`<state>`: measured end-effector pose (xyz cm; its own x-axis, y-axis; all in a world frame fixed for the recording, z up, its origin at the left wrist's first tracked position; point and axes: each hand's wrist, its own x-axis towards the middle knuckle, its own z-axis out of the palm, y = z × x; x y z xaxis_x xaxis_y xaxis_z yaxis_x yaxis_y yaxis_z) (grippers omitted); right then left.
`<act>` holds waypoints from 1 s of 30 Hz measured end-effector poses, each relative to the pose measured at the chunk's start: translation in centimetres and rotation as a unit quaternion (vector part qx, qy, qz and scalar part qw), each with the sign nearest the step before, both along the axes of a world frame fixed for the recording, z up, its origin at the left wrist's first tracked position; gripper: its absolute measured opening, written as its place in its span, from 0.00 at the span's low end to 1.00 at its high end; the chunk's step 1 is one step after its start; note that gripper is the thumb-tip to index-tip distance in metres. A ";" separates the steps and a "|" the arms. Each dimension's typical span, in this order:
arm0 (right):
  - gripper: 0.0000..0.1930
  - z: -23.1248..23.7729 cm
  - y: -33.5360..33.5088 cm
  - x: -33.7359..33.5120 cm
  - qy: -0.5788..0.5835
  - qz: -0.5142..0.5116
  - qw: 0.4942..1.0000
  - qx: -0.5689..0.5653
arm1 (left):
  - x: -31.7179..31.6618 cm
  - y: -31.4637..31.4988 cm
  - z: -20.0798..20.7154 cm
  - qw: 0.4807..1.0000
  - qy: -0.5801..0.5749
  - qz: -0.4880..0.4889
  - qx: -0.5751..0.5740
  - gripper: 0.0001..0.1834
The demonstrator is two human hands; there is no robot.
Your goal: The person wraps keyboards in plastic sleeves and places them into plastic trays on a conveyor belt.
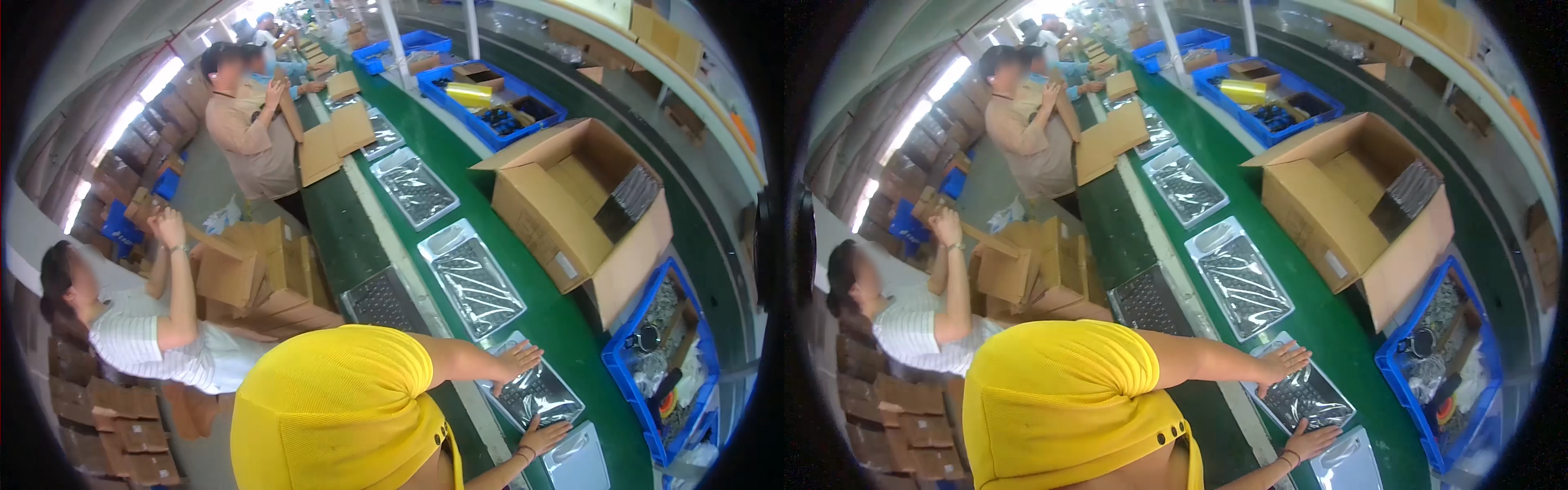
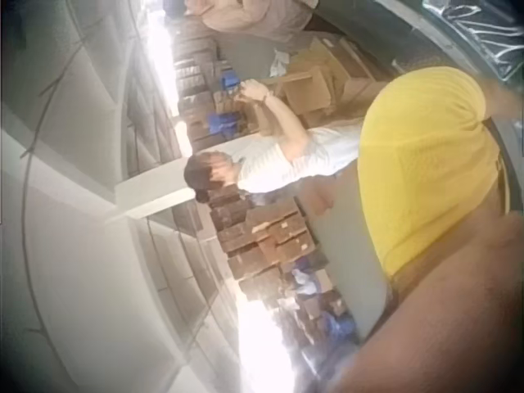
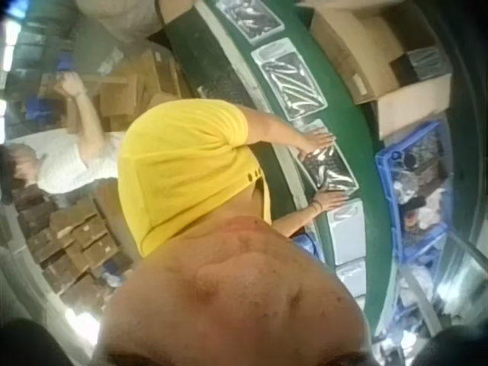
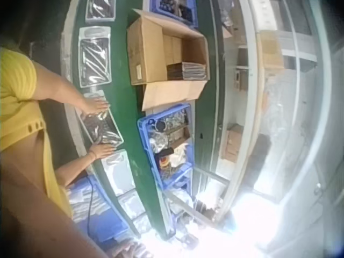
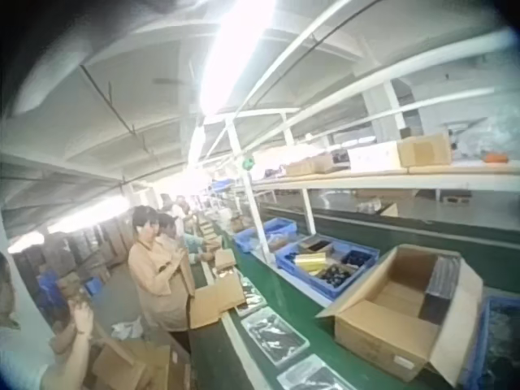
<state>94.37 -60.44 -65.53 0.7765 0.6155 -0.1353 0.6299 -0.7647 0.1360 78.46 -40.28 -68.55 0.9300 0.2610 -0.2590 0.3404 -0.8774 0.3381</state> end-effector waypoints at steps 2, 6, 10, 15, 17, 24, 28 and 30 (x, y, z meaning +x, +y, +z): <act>0.43 1.7 0.9 1.2 0.142 -0.011 0.983 -0.117 | -0.1 0.6 2.1 0.999 0.046 -0.010 -0.009 0.86; 0.28 8.0 1.9 10.0 0.300 0.051 0.915 0.266 | 0.2 -1.8 11.1 0.995 0.040 0.036 -0.090 0.67; 0.18 29.9 7.3 4.4 0.390 0.022 0.656 0.646 | -4.1 -3.9 26.8 0.798 -0.376 0.027 -0.471 0.40; 0.18 36.5 22.4 -12.1 0.491 0.368 0.680 0.401 | -20.1 -5.3 52.8 0.560 -0.643 -0.263 -0.451 0.16; 0.18 35.7 25.9 -22.6 0.459 0.482 0.733 0.143 | -25.7 -6.0 56.9 0.635 -0.627 -0.248 -0.376 0.17; 0.21 19.2 23.4 -30.5 0.383 0.523 0.724 -0.234 | -30.2 -11.0 50.7 0.705 -0.709 0.005 0.036 0.23; 0.22 13.2 17.3 -29.2 0.324 0.464 0.824 0.020 | -38.6 -5.1 46.6 0.763 -0.497 -0.326 -0.255 0.29; 0.29 10.3 14.8 -30.1 0.320 0.411 0.844 0.130 | -40.4 -1.7 45.0 0.751 -0.410 -0.412 -0.313 0.31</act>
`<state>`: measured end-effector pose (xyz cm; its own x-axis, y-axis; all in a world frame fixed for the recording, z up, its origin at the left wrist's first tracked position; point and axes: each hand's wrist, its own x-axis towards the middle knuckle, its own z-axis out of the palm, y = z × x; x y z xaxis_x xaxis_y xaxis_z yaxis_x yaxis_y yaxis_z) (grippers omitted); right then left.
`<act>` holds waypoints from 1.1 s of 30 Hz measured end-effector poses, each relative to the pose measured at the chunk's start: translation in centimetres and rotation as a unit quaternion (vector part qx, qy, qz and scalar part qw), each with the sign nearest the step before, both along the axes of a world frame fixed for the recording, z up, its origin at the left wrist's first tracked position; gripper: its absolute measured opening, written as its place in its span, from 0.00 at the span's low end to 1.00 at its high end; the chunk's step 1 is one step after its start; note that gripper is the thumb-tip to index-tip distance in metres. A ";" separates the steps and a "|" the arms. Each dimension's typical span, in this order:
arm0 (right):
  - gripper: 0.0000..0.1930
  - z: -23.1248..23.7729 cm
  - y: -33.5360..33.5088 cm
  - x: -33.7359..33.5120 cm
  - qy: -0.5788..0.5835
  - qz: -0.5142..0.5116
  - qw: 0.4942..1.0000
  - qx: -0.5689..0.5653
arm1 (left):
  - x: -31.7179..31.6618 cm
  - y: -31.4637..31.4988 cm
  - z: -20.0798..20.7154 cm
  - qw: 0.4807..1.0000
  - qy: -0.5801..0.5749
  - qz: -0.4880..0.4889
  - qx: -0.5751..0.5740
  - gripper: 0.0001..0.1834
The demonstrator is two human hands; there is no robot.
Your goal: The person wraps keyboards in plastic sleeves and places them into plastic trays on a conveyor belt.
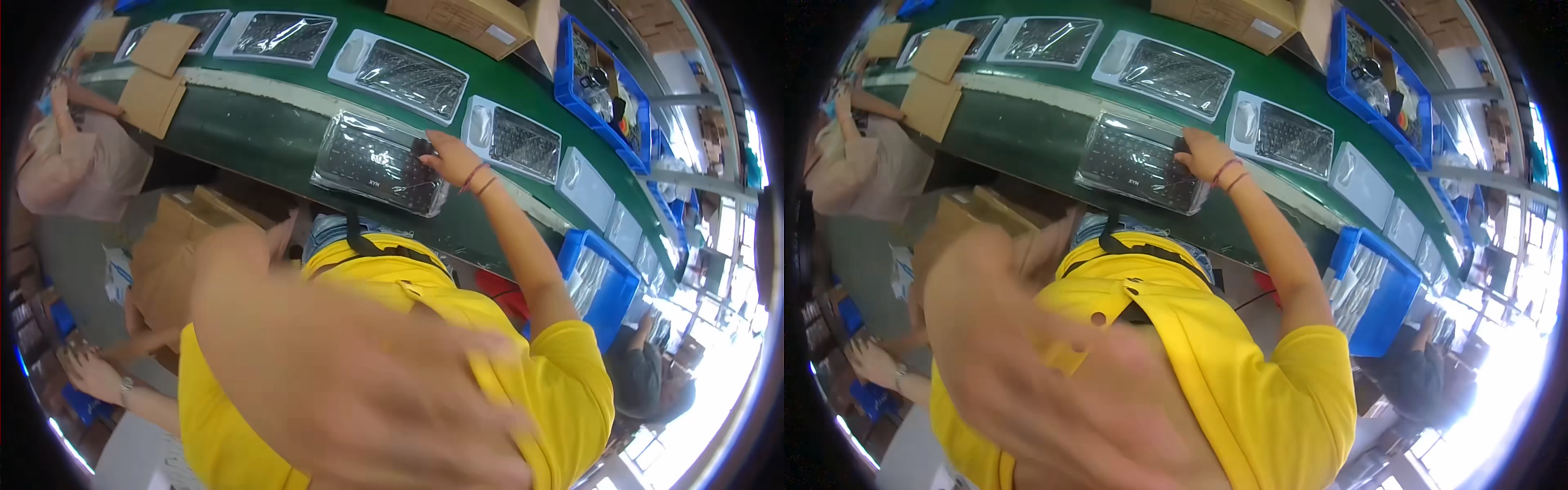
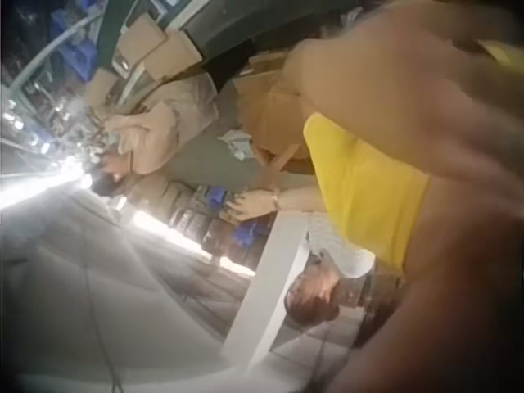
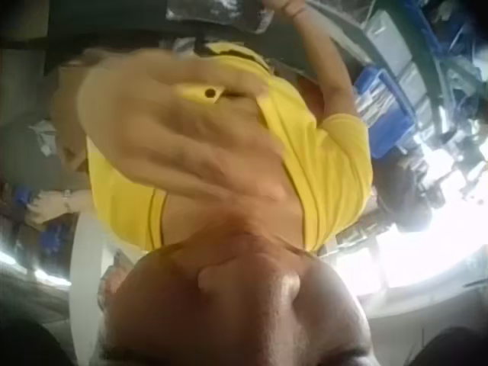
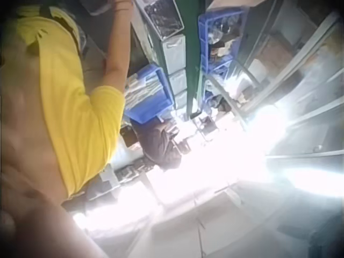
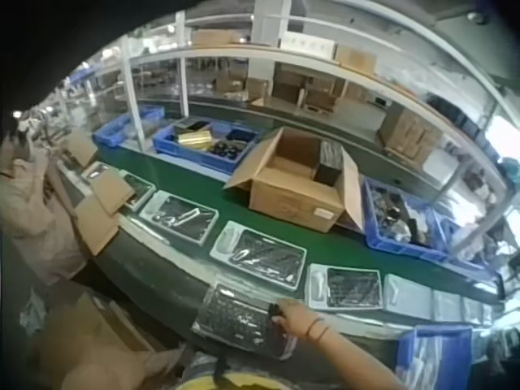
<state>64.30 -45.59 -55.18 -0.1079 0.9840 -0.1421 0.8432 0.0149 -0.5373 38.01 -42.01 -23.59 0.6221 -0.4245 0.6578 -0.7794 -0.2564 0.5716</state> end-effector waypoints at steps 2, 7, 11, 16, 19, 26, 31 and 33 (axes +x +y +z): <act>0.27 -2.0 -1.1 -0.7 -0.043 -0.058 0.995 0.067 | -0.6 3.9 -4.0 0.929 0.117 0.310 -0.165 0.13; 0.19 -5.1 -0.5 0.7 -0.048 -0.200 0.973 0.109 | 6.5 12.1 -26.1 0.721 0.325 0.612 -0.017 0.12; 0.08 -5.2 0.4 1.8 0.040 -0.289 0.956 -0.042 | 8.8 13.3 -35.4 0.734 0.320 0.579 0.151 0.11; 0.06 -2.7 0.1 1.7 -0.003 -0.233 0.959 0.161 | 9.1 13.3 -36.9 0.755 0.373 0.519 0.145 0.10; 0.06 -4.5 0.4 3.6 0.010 -0.183 0.973 0.139 | 8.9 13.3 -37.4 0.760 0.376 0.519 0.107 0.08; 0.08 -4.2 -0.4 2.8 0.004 -0.177 0.984 -0.002 | 9.4 13.5 -38.4 0.773 0.310 0.539 0.130 0.07; 0.08 -4.3 -1.1 3.3 0.012 -0.167 0.984 0.063 | 8.4 12.7 -37.5 0.764 0.266 0.574 0.124 0.05; 0.08 -6.1 -2.6 3.8 0.038 -0.163 0.983 0.080 | 8.1 12.1 -37.7 0.767 0.305 0.552 0.119 0.06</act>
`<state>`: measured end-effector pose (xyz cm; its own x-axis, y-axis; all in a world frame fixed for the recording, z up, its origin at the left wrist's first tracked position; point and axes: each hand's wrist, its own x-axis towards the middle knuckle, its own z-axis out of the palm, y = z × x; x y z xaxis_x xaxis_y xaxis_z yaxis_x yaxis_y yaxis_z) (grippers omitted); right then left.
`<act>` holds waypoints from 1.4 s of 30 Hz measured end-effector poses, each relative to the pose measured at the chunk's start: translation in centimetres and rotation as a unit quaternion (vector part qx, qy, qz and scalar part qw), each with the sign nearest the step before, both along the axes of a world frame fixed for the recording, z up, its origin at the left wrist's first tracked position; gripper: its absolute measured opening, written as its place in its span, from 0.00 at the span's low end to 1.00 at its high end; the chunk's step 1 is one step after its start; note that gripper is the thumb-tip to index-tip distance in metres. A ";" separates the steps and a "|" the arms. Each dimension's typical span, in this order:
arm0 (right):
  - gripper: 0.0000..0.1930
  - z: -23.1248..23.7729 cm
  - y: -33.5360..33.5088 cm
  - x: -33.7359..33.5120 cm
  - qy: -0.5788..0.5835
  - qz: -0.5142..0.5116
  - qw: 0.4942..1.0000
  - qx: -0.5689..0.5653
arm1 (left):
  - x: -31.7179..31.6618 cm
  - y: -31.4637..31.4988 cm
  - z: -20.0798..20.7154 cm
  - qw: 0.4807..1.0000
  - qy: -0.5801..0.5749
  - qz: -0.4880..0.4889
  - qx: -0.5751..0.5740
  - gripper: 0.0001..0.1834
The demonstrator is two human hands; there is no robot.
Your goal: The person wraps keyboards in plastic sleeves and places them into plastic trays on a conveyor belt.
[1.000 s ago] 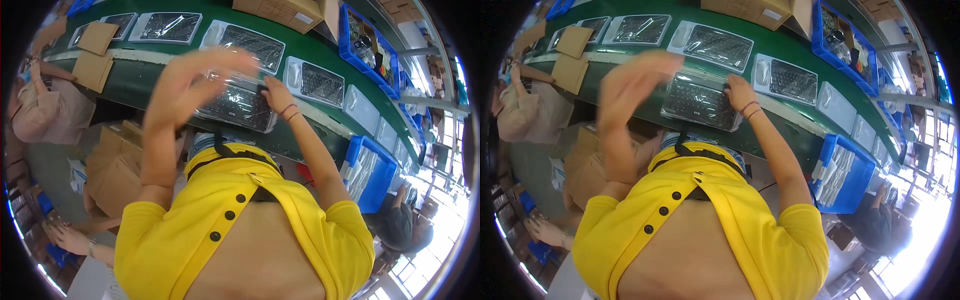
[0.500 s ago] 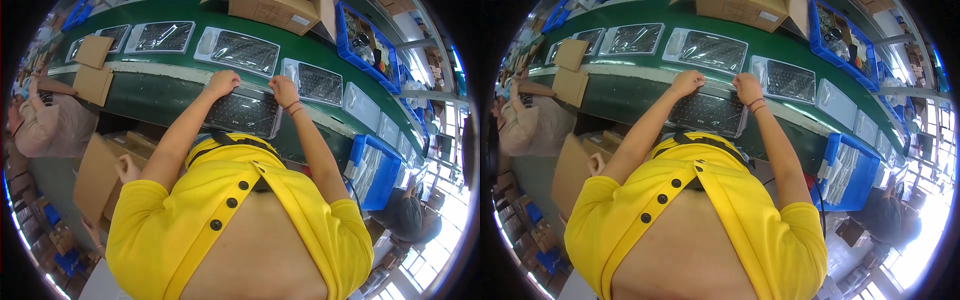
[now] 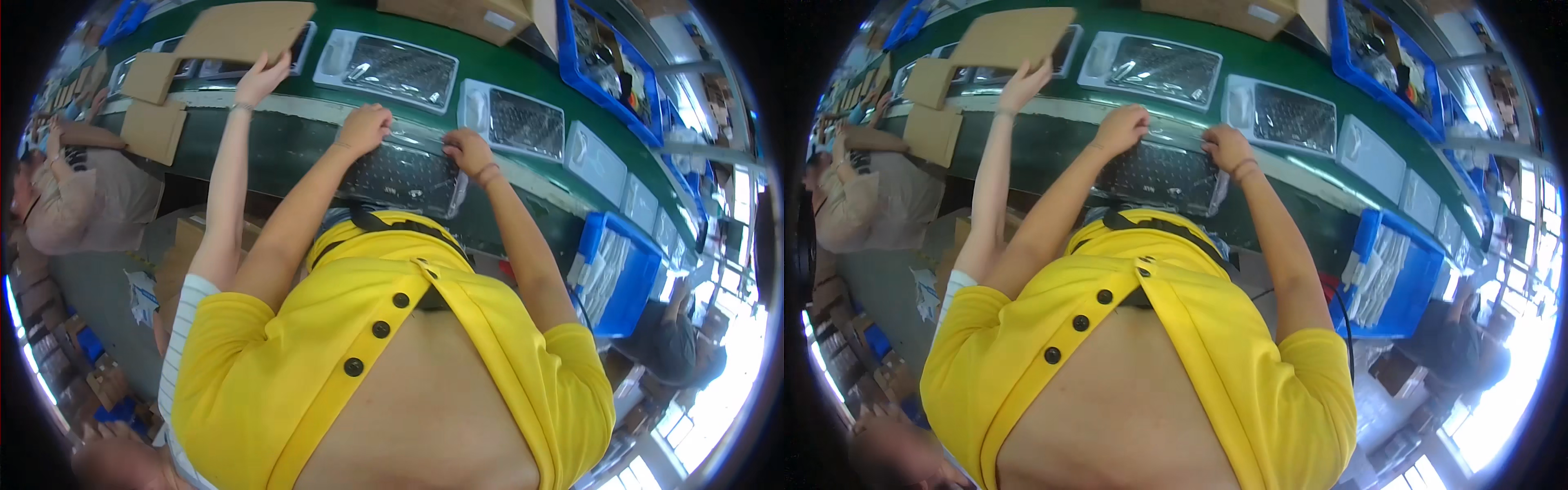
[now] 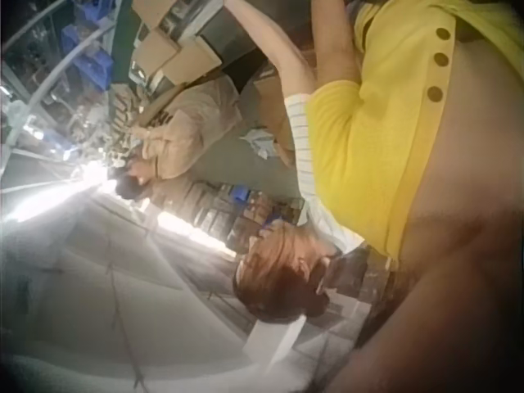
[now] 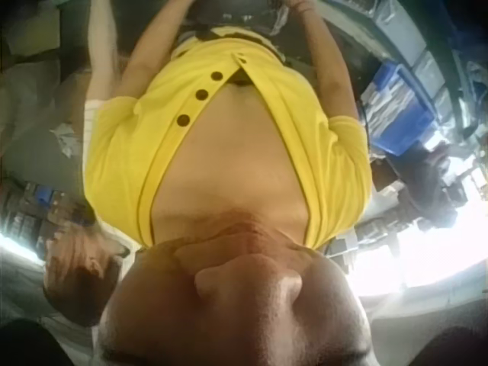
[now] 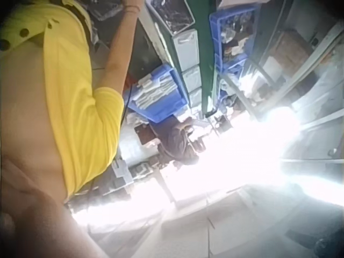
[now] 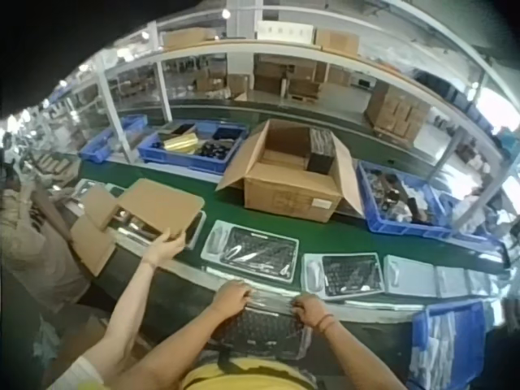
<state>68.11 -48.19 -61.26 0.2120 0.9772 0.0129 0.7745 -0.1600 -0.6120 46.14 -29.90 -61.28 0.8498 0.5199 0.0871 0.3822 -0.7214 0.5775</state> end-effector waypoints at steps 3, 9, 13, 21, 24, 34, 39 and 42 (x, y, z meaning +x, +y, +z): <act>0.10 -0.6 -0.8 0.4 0.040 -0.038 0.998 0.011 | 0.1 0.4 0.2 0.995 0.054 -0.014 -0.079 0.07; 0.09 4.7 -1.9 -1.4 0.033 -0.048 0.998 -0.015 | -0.4 -1.2 2.0 0.997 -0.037 -0.066 0.032 0.11; 0.07 10.7 -1.4 -2.8 0.037 -0.038 0.997 0.052 | -0.3 -0.4 5.2 0.984 0.037 -0.094 -0.144 0.12; 0.04 19.5 -0.6 -3.5 -0.069 0.052 0.988 0.130 | -2.8 -2.1 15.6 0.992 -0.094 -0.054 -0.062 0.06; 0.03 20.6 -0.6 -4.2 -0.108 0.050 0.974 0.193 | -3.3 -2.9 17.0 0.991 -0.135 -0.019 0.001 0.04; 0.03 20.1 -1.5 -3.9 -0.109 0.027 0.968 0.225 | -2.9 -4.1 17.7 0.988 -0.133 0.003 0.079 0.04; 0.04 18.6 -2.9 -3.1 -0.064 -0.002 0.973 0.222 | -2.2 -5.2 16.9 0.989 -0.130 -0.021 0.066 0.05; 0.04 17.0 -4.4 -2.6 -0.048 0.015 0.981 0.185 | -2.4 -6.3 15.6 0.993 -0.101 -0.052 0.024 0.05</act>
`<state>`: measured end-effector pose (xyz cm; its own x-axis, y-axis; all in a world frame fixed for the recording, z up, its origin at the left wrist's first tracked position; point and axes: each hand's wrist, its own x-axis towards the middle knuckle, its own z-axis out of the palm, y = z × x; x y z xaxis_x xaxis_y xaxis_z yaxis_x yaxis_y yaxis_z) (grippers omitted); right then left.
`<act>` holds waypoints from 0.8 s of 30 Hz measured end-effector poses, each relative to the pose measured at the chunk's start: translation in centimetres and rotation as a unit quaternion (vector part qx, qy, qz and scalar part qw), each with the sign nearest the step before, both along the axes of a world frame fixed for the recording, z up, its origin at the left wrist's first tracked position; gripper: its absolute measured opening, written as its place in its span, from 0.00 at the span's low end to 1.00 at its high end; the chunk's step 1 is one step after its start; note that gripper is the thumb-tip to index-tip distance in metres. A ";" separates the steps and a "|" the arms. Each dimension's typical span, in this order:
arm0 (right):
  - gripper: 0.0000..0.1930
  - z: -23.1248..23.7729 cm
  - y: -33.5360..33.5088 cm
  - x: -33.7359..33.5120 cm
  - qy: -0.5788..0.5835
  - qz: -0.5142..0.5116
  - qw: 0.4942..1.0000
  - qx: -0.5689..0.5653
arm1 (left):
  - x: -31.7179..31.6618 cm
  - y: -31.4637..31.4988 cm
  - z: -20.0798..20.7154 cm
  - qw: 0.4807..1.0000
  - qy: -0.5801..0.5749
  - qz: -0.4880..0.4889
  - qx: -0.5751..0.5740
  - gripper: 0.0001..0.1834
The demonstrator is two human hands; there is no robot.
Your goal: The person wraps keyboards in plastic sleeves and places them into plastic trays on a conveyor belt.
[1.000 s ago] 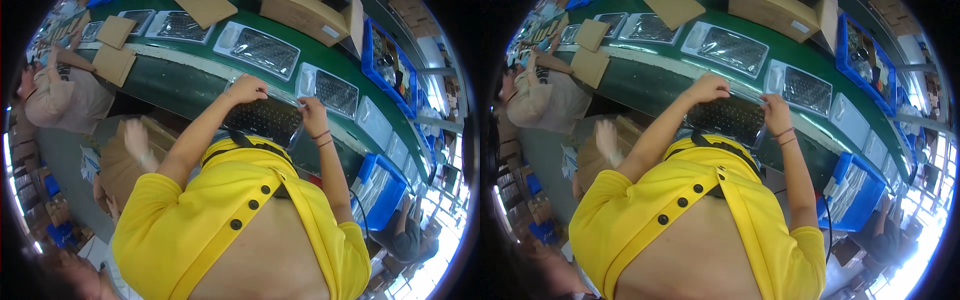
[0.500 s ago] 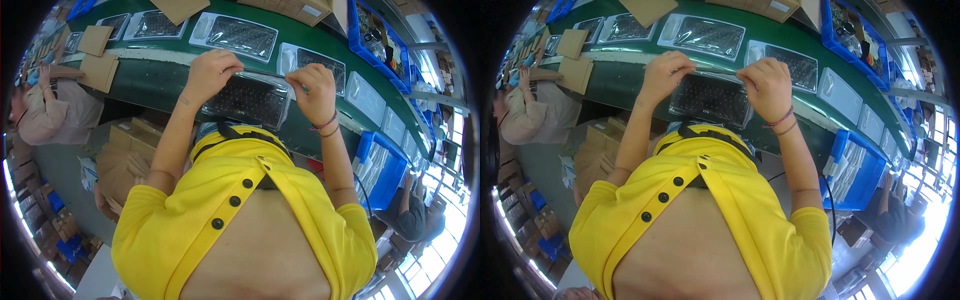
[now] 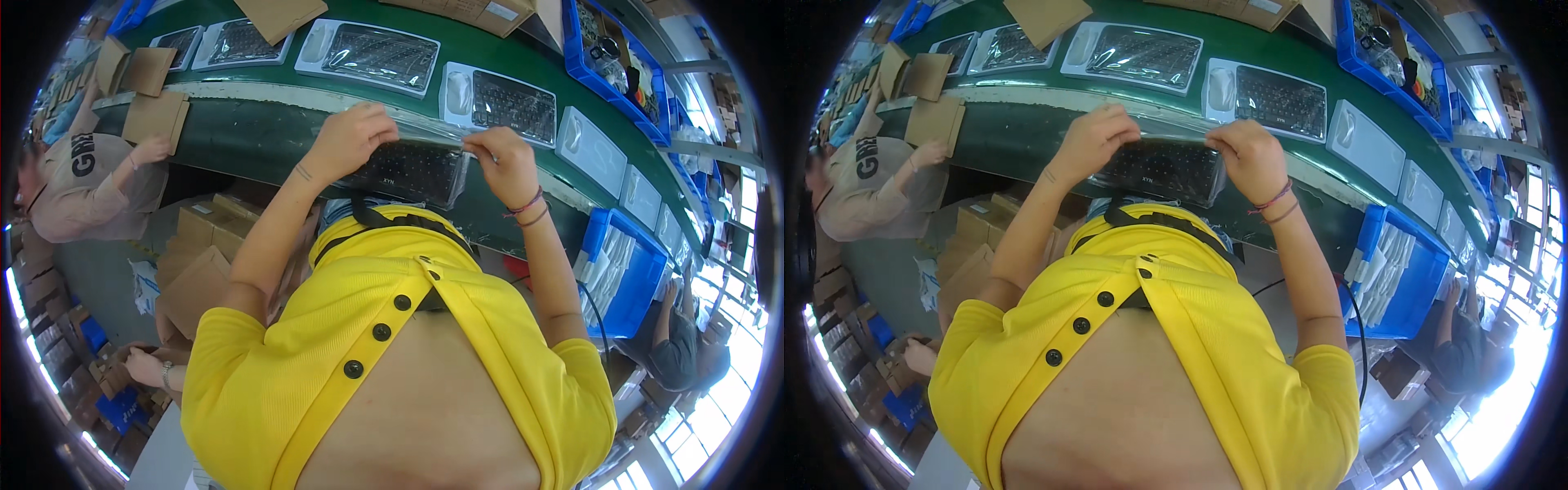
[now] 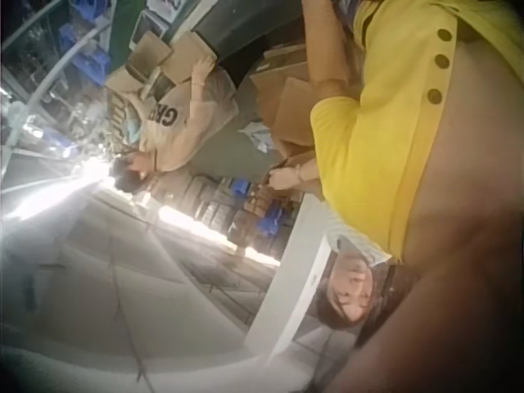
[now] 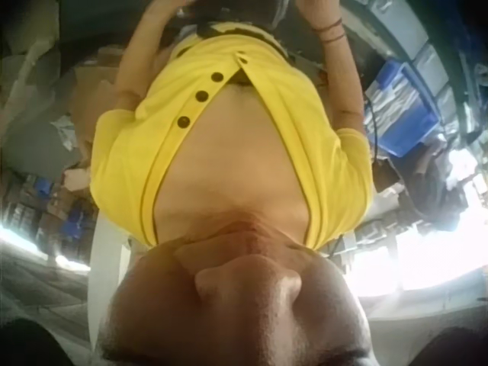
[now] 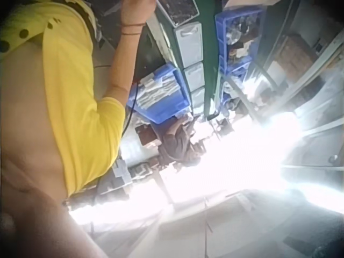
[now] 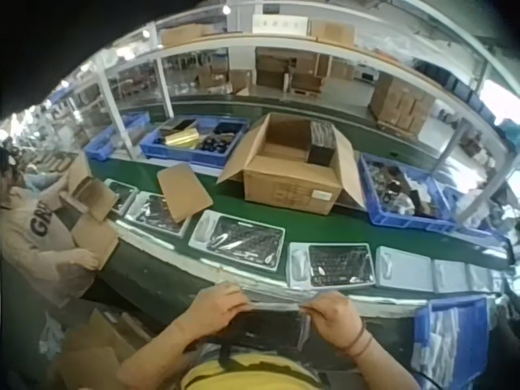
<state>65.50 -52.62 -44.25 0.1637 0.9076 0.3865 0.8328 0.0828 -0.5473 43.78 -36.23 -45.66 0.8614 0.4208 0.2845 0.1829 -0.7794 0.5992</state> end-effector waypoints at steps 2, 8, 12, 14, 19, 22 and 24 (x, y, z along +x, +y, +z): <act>0.03 -2.2 -0.9 0.5 0.059 0.040 0.996 -0.044 | 0.1 -0.6 -1.3 0.999 0.024 -0.020 -0.038 0.05; 0.06 -3.6 -1.3 0.7 0.282 -0.038 0.950 -0.127 | 2.0 1.9 -4.1 0.903 0.217 -0.038 -0.368 0.06; 0.10 -2.5 -1.1 1.1 -0.155 0.027 0.985 0.070 | 3.0 3.3 -4.7 0.856 0.215 -0.037 -0.469 0.06; 0.11 -2.6 -1.9 0.5 -0.157 0.035 0.985 0.056 | 3.6 3.2 -3.0 0.852 0.225 -0.044 -0.471 0.08; 0.12 -4.3 -2.3 2.2 -0.126 0.048 0.991 0.014 | 2.8 3.1 -3.9 0.936 0.072 -0.100 -0.330 0.09; 0.12 -4.7 -1.7 2.8 -0.106 0.030 0.994 0.025 | 0.9 3.3 -2.7 0.987 0.000 -0.146 -0.059 0.13; 0.11 -4.7 -1.7 3.1 -0.100 0.039 0.994 0.021 | -0.8 3.3 -2.1 0.970 -0.012 -0.157 0.183 0.14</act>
<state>68.59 -54.35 -48.92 0.0093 0.8972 0.4416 0.9148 0.1706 -0.3660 42.94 -32.95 -47.79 0.9220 0.0048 0.3871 -0.1097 -0.9557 0.2732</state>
